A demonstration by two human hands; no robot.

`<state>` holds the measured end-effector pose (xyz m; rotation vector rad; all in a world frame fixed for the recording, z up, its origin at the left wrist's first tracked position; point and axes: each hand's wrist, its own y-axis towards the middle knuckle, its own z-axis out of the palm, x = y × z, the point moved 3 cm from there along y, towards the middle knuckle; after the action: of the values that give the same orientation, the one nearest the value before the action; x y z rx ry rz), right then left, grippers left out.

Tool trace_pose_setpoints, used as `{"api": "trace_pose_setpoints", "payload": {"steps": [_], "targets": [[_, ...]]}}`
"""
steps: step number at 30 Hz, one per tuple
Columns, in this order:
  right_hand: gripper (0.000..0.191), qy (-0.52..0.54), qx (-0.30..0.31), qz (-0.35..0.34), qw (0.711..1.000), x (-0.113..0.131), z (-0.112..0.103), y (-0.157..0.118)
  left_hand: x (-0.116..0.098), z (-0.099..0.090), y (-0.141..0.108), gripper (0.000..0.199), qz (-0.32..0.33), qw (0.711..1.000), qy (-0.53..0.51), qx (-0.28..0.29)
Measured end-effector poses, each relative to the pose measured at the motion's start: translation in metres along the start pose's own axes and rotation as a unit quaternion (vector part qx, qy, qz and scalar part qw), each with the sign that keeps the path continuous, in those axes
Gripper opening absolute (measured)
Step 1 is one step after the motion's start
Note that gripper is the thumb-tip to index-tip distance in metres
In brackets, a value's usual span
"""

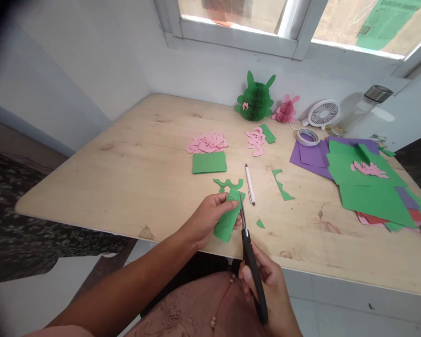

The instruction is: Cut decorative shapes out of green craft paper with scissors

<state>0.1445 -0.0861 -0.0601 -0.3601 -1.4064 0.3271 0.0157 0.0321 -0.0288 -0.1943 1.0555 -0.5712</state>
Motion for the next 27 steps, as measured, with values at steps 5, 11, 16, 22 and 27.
{"api": "trace_pose_setpoints", "payload": {"steps": [5,11,16,22,27], "targets": [[0.051,-0.013,0.009,-0.004,1.0,0.0029,-0.0004,0.0006,-0.0017,0.0012,-0.001,0.005,0.003,1.0,0.001,0.001],[0.044,-0.008,0.003,-0.005,1.0,0.004,-0.0006,0.0003,-0.0019,0.0014,-0.0014,0.004,-0.002,1.0,-0.005,-0.002],[0.047,-0.003,0.008,-0.005,1.0,0.0037,0.0009,0.0009,-0.0017,0.0018,-0.0017,0.006,0.0,1.0,-0.01,0.002],[0.04,0.0,0.015,-0.016,1.0,0.0027,-0.0003,0.0009,-0.0026,0.0035,-0.002,0.005,0.011,1.0,-0.003,0.005],[0.038,-0.004,0.021,-0.02,1.0,0.0035,0.0001,0.0011,-0.0018,0.0032,-0.0015,0.005,0.013,1.0,-0.006,0.008]]}}
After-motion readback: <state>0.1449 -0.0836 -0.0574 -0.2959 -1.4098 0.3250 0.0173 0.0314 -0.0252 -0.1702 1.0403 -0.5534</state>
